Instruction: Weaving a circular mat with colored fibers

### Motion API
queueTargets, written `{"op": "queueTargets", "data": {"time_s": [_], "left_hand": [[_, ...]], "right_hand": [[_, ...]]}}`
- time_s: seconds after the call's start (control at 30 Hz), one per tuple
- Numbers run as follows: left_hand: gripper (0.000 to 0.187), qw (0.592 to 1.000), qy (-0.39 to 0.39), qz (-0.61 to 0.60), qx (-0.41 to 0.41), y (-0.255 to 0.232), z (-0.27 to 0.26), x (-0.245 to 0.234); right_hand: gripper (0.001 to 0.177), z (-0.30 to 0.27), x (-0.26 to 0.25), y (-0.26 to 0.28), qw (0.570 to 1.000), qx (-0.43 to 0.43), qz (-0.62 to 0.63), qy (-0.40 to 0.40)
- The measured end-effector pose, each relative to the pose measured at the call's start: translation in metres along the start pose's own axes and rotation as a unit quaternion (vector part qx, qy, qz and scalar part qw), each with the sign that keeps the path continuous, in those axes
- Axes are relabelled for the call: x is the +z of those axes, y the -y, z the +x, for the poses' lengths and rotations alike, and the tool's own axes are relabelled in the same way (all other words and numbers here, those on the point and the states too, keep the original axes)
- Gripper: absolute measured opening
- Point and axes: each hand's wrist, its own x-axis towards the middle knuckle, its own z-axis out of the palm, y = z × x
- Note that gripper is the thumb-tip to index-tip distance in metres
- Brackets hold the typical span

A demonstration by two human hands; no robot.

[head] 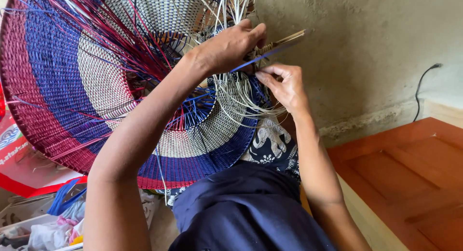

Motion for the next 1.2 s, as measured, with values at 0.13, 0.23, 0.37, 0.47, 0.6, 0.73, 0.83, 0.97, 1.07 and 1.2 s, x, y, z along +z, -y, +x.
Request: {"op": "queueTargets", "data": {"time_s": [0.13, 0.23, 0.37, 0.47, 0.6, 0.73, 0.83, 0.97, 1.07, 1.2], "left_hand": [[0.061, 1.0, -0.004, 0.013, 0.01, -0.004, -0.004, 0.0], [0.058, 1.0, -0.027, -0.003, 0.007, -0.003, -0.006, 0.003], [0.084, 0.989, -0.078, 0.08, 0.094, 0.014, -0.01, 0.023], [0.087, 0.989, -0.078, 0.077, 0.098, 0.01, -0.011, 0.02], [0.08, 0.985, -0.093, 0.107, 0.094, 0.011, -0.006, 0.029], [0.029, 0.987, -0.073, 0.141, 0.036, 0.0, -0.002, 0.028], [0.026, 0.984, -0.085, 0.155, 0.029, -0.002, -0.004, 0.026], [0.042, 0.994, -0.081, 0.064, 0.025, 0.002, -0.006, 0.024], [0.046, 1.0, -0.024, 0.007, 0.013, -0.006, -0.009, 0.003], [0.056, 0.999, -0.017, 0.022, 0.042, -0.003, -0.006, 0.001]], "right_hand": [[0.004, -0.002, -0.006, -0.009, 0.995, 0.073, 0.064, 0.031], [0.017, 0.004, -0.006, -0.01, 0.985, 0.106, 0.125, 0.053], [0.041, 0.009, -0.003, -0.033, 0.983, 0.064, 0.147, 0.086], [0.041, 0.01, -0.002, -0.049, 0.982, 0.02, 0.166, 0.09], [0.038, 0.011, -0.001, -0.045, 0.977, 0.011, 0.179, 0.119], [0.041, 0.008, 0.012, -0.055, 0.983, -0.005, 0.179, 0.048], [0.033, 0.008, 0.021, -0.056, 0.985, -0.018, 0.172, -0.004], [0.02, 0.009, 0.019, -0.051, 0.992, -0.068, 0.103, -0.04], [0.018, 0.008, 0.01, -0.055, 0.995, -0.087, 0.032, -0.028], [0.006, 0.015, -0.006, -0.053, 0.982, -0.063, 0.177, 0.024]]}}
